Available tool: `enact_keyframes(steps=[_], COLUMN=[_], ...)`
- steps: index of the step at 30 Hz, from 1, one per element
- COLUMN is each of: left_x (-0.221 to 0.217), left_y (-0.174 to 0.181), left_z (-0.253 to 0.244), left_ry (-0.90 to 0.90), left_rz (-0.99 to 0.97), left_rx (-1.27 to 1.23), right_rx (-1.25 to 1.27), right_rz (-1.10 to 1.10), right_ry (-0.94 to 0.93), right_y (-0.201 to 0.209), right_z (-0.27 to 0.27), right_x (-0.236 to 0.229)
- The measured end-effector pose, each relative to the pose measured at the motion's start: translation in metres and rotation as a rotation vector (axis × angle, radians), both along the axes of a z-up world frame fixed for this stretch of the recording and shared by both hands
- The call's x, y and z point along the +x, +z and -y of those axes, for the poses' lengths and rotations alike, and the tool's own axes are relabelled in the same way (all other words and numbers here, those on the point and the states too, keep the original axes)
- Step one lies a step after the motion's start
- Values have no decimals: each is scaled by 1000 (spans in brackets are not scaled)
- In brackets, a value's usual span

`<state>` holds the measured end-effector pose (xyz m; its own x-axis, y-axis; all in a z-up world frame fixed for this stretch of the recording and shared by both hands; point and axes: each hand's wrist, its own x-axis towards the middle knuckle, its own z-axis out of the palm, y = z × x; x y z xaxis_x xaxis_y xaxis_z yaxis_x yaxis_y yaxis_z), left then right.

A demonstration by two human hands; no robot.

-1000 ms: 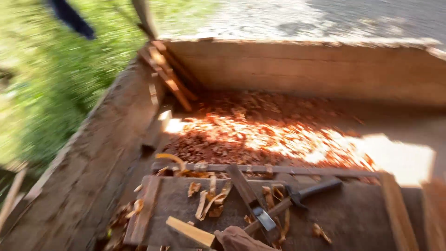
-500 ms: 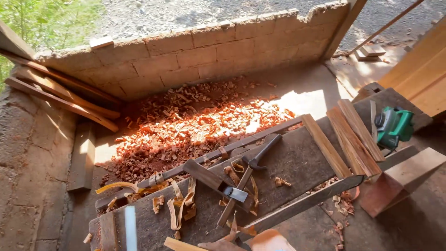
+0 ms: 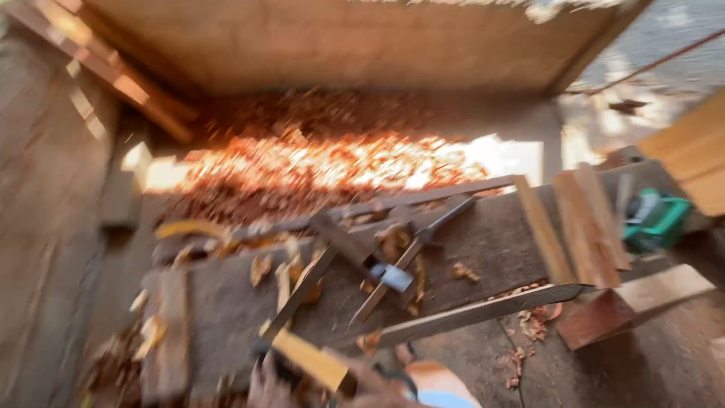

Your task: Planing wood with a hand plane and measuring with a try square.

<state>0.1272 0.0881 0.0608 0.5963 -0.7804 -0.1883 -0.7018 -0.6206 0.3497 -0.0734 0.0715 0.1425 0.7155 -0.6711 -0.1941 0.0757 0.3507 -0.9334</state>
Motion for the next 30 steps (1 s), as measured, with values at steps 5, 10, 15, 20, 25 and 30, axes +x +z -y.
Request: enact_keyframes(steps=[5, 10, 15, 20, 25, 30], left_x=[8, 34, 59, 92, 128, 147], left_y=[30, 49, 62, 59, 43, 41], left_z=[11, 24, 31, 43, 49, 54], left_ry=[765, 509, 485, 463, 341, 384], left_rz=[-759, -844, -754, -841, -969, -909], left_rx=[-783, -1075, -1061, -1196, -1284, -1238], right_rx=[-135, -57, -248, -222, -242, -276], right_rz=[-151, -397, -211, -237, -159, -167], right_ry=[113, 118, 105, 95, 92, 78], right_y=[90, 150, 163, 192, 200, 201], right_z=[18, 29, 32, 25, 14, 6], right_x=[24, 47, 52, 54, 45, 34])
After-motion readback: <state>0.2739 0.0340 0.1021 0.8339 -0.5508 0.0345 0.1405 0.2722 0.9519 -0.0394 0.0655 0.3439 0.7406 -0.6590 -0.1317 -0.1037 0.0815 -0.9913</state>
